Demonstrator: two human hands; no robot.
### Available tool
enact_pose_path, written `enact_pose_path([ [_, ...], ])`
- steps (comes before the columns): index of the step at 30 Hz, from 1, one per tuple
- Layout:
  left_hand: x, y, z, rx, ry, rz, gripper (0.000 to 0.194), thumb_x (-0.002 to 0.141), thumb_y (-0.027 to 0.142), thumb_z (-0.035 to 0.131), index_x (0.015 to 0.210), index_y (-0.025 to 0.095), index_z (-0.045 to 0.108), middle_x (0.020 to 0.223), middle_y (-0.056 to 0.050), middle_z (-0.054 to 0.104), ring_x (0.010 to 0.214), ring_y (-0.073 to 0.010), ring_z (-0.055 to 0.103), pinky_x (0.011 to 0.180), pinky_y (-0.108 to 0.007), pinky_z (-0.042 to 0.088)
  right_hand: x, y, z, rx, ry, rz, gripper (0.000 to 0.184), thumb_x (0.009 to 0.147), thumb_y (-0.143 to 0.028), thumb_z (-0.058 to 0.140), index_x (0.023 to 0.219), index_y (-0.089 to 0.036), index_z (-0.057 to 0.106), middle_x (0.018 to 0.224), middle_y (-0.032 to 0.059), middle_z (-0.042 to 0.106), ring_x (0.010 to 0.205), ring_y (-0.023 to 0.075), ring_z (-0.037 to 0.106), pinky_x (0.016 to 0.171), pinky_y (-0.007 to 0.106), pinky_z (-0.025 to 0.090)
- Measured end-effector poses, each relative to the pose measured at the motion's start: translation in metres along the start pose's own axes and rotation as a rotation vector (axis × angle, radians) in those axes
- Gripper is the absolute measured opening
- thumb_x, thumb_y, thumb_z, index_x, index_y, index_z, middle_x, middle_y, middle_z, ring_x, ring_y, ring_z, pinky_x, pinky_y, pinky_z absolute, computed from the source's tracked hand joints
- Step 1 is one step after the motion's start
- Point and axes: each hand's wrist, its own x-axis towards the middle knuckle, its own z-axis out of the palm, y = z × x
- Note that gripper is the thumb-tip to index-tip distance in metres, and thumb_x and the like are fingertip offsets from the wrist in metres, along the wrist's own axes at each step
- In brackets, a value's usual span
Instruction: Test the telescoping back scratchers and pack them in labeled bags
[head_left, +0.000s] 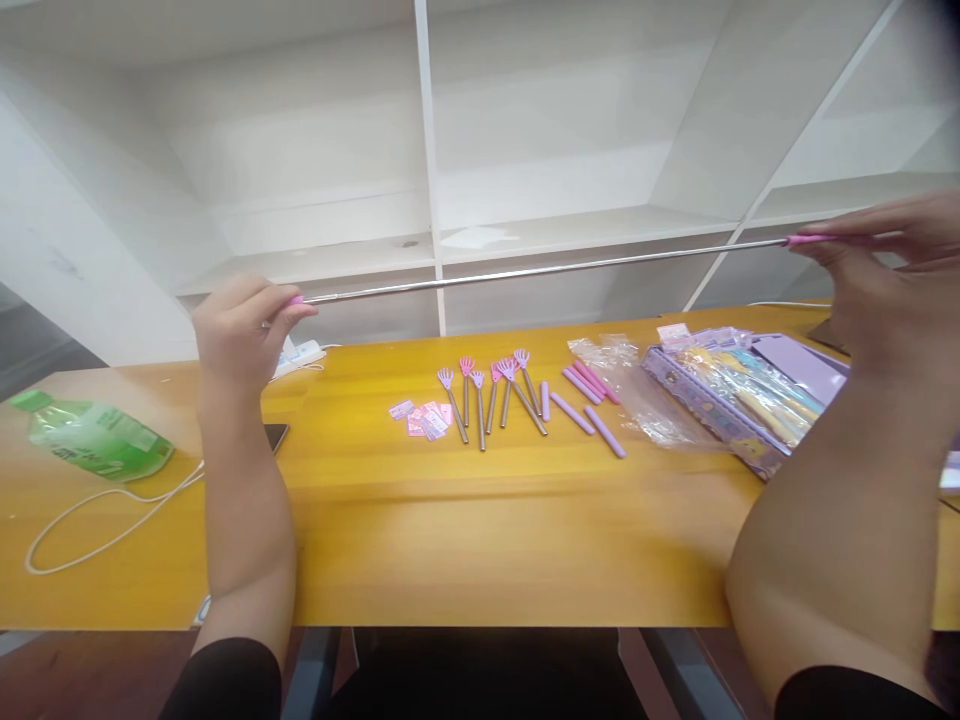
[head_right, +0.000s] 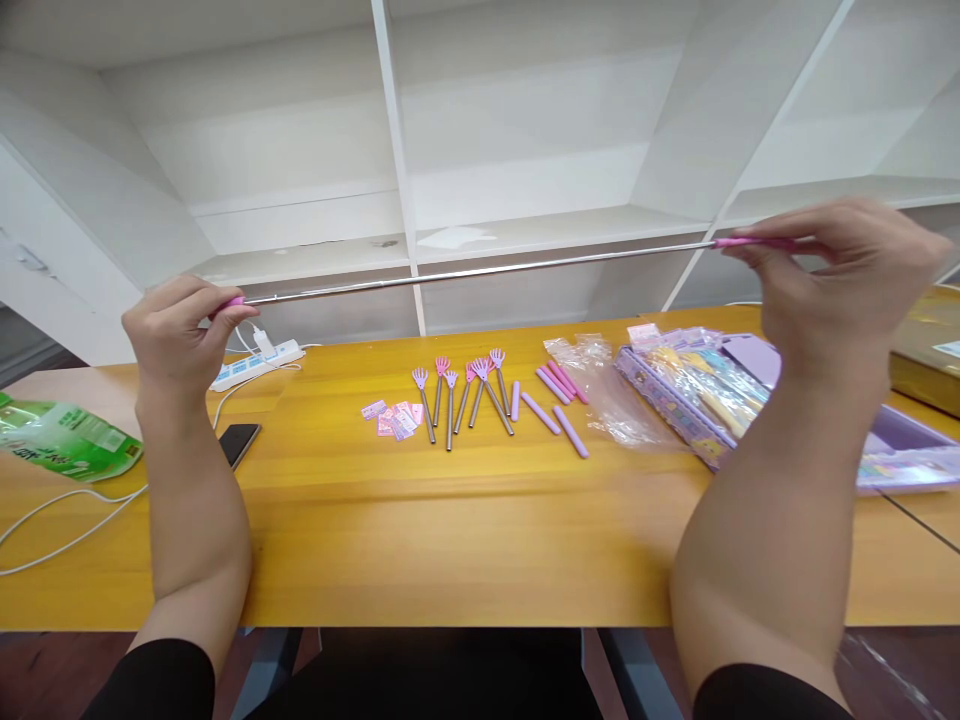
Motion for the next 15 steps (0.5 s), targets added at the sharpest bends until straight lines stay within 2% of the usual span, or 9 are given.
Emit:
enact_pose_path([
  [3,0.002,0.009,0.003,0.004,-0.009,0.04,0.043,0.103,0.065,0.069,0.085,0.027,0.075,0.069,0.001,0.064,0.069,-0.0168,0.053,0.066,-0.035,0.043,-0.001,-0.02,0.006,0.193,0.066,-0.148,0.015,0.082,-0.039,0.095,0.088,-0.026,0.089,0.083,0.011,0.084,0.077,0.0255,0.077,0.073,0.039,0.059],
  [7,0.003,0.028,0.011,-0.013,0.0,0.088,0.038,0.106,0.058,0.067,0.085,0.027,0.074,0.07,-0.002,0.064,0.067,-0.0187,0.056,0.065,-0.035,0.042,-0.007,-0.05,0.012,0.346,0.027,-0.285,0.016,0.083,-0.041,0.091,0.084,-0.026,0.088,0.08,0.008,0.083,0.07,0.0229,0.073,0.07,0.039,0.056],
  [11,0.001,0.056,0.028,-0.045,0.0,0.161,0.035,0.106,0.053,0.069,0.087,0.025,0.074,0.072,-0.002,0.066,0.068,-0.019,0.058,0.063,-0.035,0.04,-0.022,-0.087,0.019,0.506,-0.099,-0.405,0.012,0.087,-0.039,0.09,0.086,-0.028,0.086,0.082,0.0059,0.082,0.068,0.0208,0.069,0.067,0.038,0.053],
  [15,-0.004,0.086,0.051,-0.035,-0.005,0.228,0.035,0.108,0.051,0.066,0.09,0.022,0.074,0.07,-0.001,0.064,0.066,-0.0175,0.056,0.06,-0.033,0.036,-0.041,-0.122,0.028,0.538,-0.25,-0.511,0.007,0.097,-0.029,0.082,0.091,-0.031,0.083,0.087,0.0051,0.081,0.074,0.0206,0.069,0.069,0.039,0.054],
])
